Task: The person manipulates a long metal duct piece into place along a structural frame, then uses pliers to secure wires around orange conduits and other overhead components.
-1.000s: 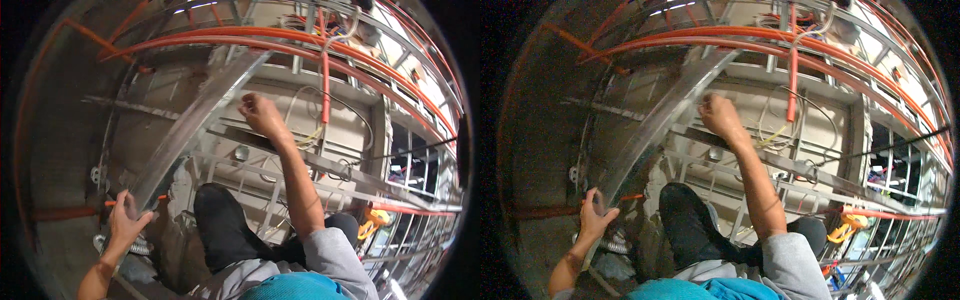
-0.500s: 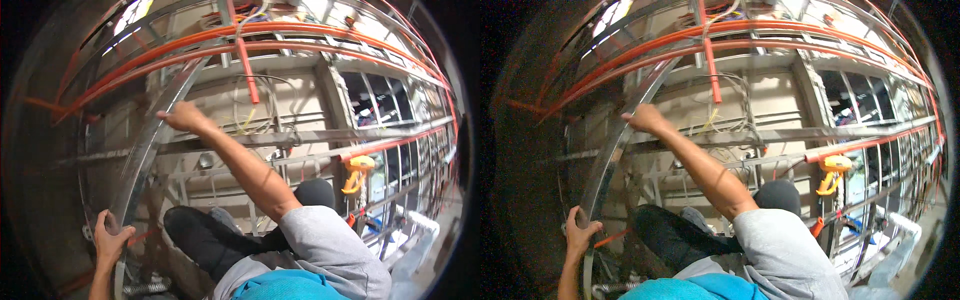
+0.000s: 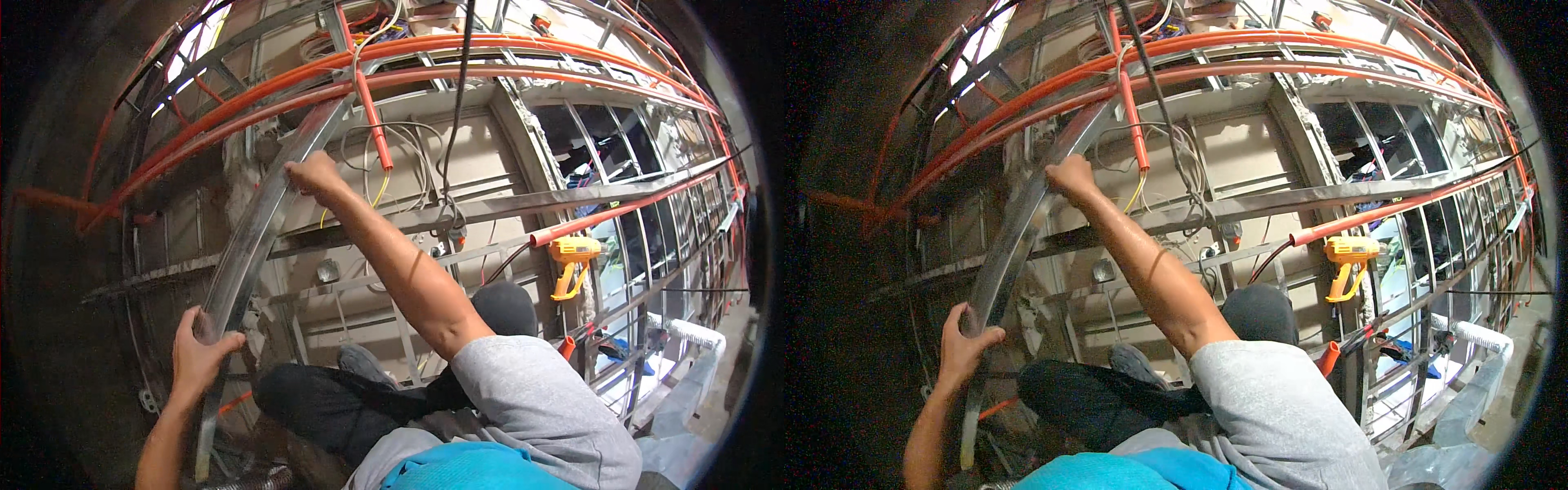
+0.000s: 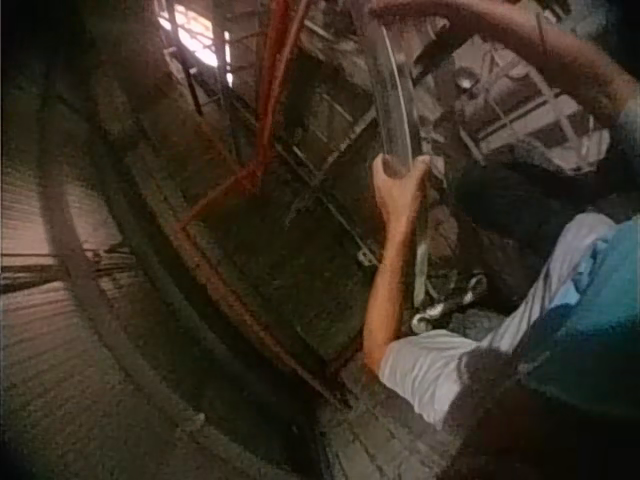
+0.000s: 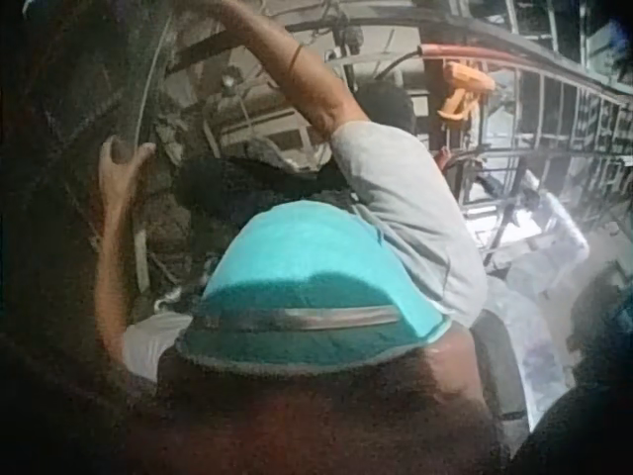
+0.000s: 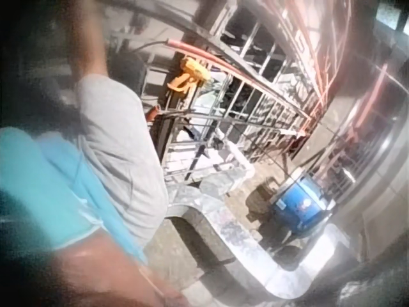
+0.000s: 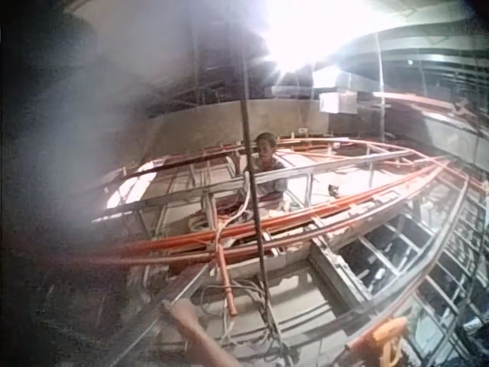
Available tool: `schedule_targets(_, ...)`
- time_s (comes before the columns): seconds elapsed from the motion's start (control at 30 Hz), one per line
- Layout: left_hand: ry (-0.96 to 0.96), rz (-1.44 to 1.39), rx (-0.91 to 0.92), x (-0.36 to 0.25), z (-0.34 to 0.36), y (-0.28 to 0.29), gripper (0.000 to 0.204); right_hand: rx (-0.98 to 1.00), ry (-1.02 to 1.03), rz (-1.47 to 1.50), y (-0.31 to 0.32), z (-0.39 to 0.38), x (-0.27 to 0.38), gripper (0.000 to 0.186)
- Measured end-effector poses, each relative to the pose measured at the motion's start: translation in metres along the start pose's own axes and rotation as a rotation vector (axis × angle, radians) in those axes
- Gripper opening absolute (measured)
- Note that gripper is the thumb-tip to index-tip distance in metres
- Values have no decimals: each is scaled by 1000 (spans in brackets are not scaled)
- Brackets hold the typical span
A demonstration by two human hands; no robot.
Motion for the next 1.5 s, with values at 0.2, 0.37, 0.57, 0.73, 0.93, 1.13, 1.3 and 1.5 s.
schedule_targets(0.2,-43,5,-54,8,1,-1,97,-7,-276,239,-12,1,-5,27)
schedule_targets(0.37,-39,-16,-17,-14,-9,11,87,4,-287,257,-14,9,-24,21)
schedule_targets(0.57,27,-2,-3,55,-45,66,82,205,-606,442,-25,-68,11,27)
schedule_targets(0.73,94,-23,-8,85,-71,115,100,338,-525,646,-40,-99,37,24)
schedule_targets(0.93,-66,259,-43,138,-95,223,109,639,-492,611,-52,-172,66,36)
schedule_targets(1.13,-68,265,27,133,-97,247,101,632,-510,1016,-81,-269,110,55)
schedule_targets(1.3,-103,255,-119,113,-79,194,95,692,-438,1065,-66,-327,154,71)
schedule_targets(1.5,-304,181,-252,82,-41,100,88,505,197,639,-94,-337,168,73)
Point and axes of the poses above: each hand's wrist, its own z-axis towards the middle knuckle, its own y-axis out of the back of the hand, x = y × z, the point moved 6 cm from there along z, towards the middle knuckle, and after that the axes turned 15 degrees about -x, right-handed, at the moved point
